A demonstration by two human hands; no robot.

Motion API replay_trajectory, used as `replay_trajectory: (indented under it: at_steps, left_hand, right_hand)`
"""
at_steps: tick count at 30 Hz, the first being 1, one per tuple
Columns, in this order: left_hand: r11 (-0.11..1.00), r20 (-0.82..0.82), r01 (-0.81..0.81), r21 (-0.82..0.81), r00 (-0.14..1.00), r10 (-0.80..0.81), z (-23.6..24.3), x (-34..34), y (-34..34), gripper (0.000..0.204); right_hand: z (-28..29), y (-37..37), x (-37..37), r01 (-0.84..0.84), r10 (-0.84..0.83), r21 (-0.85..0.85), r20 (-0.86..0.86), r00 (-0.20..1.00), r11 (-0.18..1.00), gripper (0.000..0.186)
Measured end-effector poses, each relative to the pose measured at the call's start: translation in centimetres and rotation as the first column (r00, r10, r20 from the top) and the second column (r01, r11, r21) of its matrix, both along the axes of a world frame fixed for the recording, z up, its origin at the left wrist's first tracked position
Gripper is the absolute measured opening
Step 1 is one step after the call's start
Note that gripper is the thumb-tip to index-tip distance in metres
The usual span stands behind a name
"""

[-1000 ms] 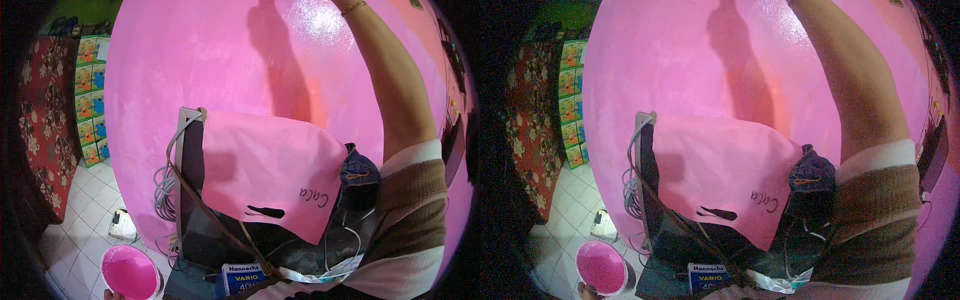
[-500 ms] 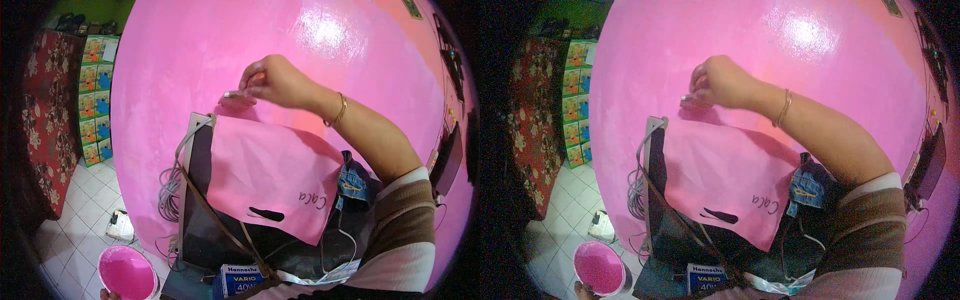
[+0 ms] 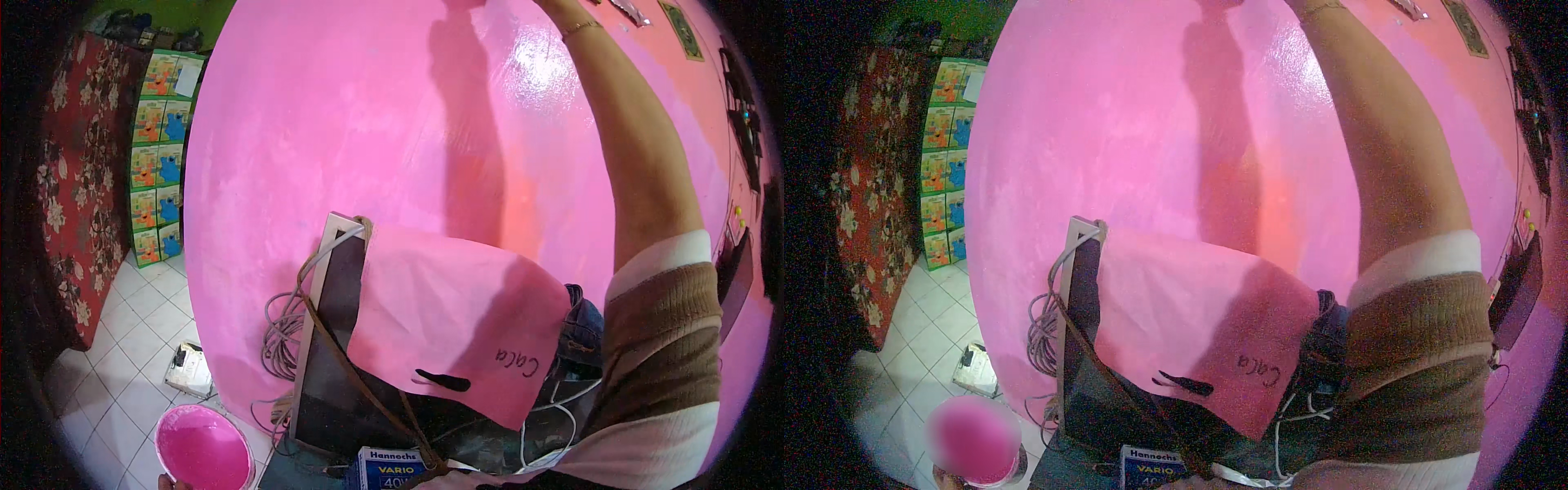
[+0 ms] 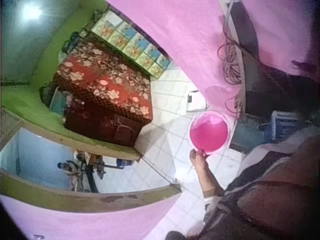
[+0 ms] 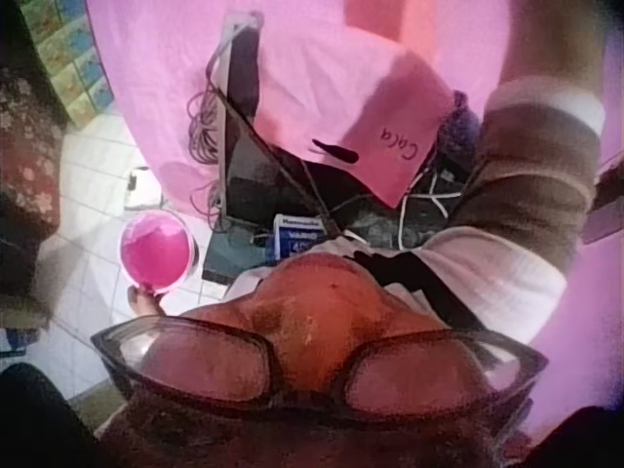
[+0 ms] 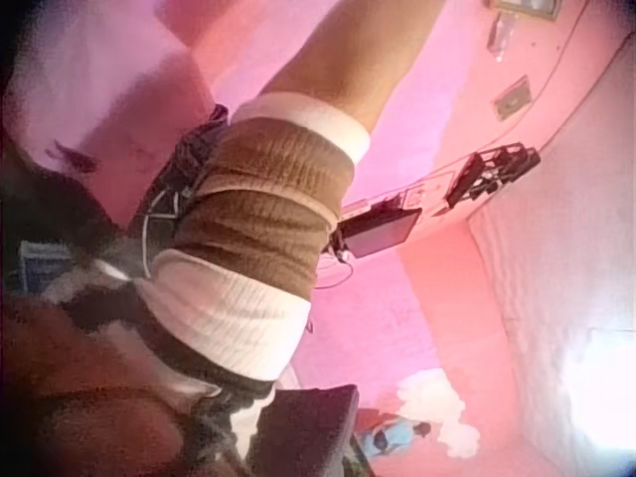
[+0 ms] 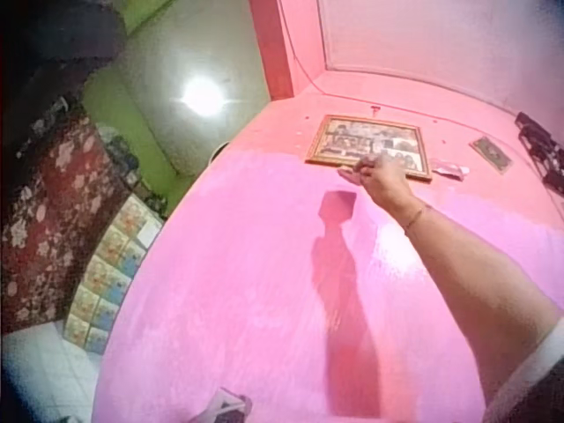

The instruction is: The person prepares pink paint in a small white bucket and then uses a paint brush to apply the pink paint to a wall above a television.

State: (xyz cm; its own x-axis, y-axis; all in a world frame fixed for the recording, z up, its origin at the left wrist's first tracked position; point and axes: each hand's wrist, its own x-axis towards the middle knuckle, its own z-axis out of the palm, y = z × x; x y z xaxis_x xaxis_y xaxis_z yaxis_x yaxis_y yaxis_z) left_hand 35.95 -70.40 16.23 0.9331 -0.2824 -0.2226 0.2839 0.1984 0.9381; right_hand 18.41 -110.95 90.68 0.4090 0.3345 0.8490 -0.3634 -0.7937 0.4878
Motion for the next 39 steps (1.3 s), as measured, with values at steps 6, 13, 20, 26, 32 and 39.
replay_trajectory:
  at_steps: [6,13,20,26,32,39]
  left_hand:
    - [1.000,-0.005,-0.012,-0.007,1.000,0.012,1.3,-1.0,-1.7,0.033]
    - [0.996,-0.031,0.085,0.014,0.996,-0.084,2.2,-1.1,-0.7,0.048]
    - [1.000,-0.002,-0.006,-0.001,1.000,0.006,2.5,-1.7,-1.4,0.041]
    - [0.999,-0.026,-0.012,0.037,1.000,0.013,3.4,-1.5,-1.1,0.043]
    - [0.999,-0.003,-0.040,0.024,0.999,0.040,2.9,-1.4,-0.8,0.045]
    - [0.997,-0.032,-0.047,0.052,0.998,0.049,2.5,-1.2,1.5,0.036]
  right_hand:
    - [-7.3,-1.4,0.1,0.370,-0.405,-0.261,-0.095,0.910,0.892,0.011]
    - [-21.2,3.7,-1.9,0.179,0.101,0.388,-0.600,0.794,0.904,0.011]
    - [-10.0,-0.4,-6.2,0.140,0.097,0.543,-0.385,0.918,0.828,0.019]
    - [-1.4,-1.5,-7.9,-0.009,0.025,-0.256,0.059,0.998,0.967,0.007]
    - [-6.6,-5.8,-8.8,0.396,-0.441,-0.368,-0.045,0.896,0.842,0.018]
    - [-23.2,4.2,-7.7,0.244,-0.053,0.287,-0.543,0.838,0.926,0.013]
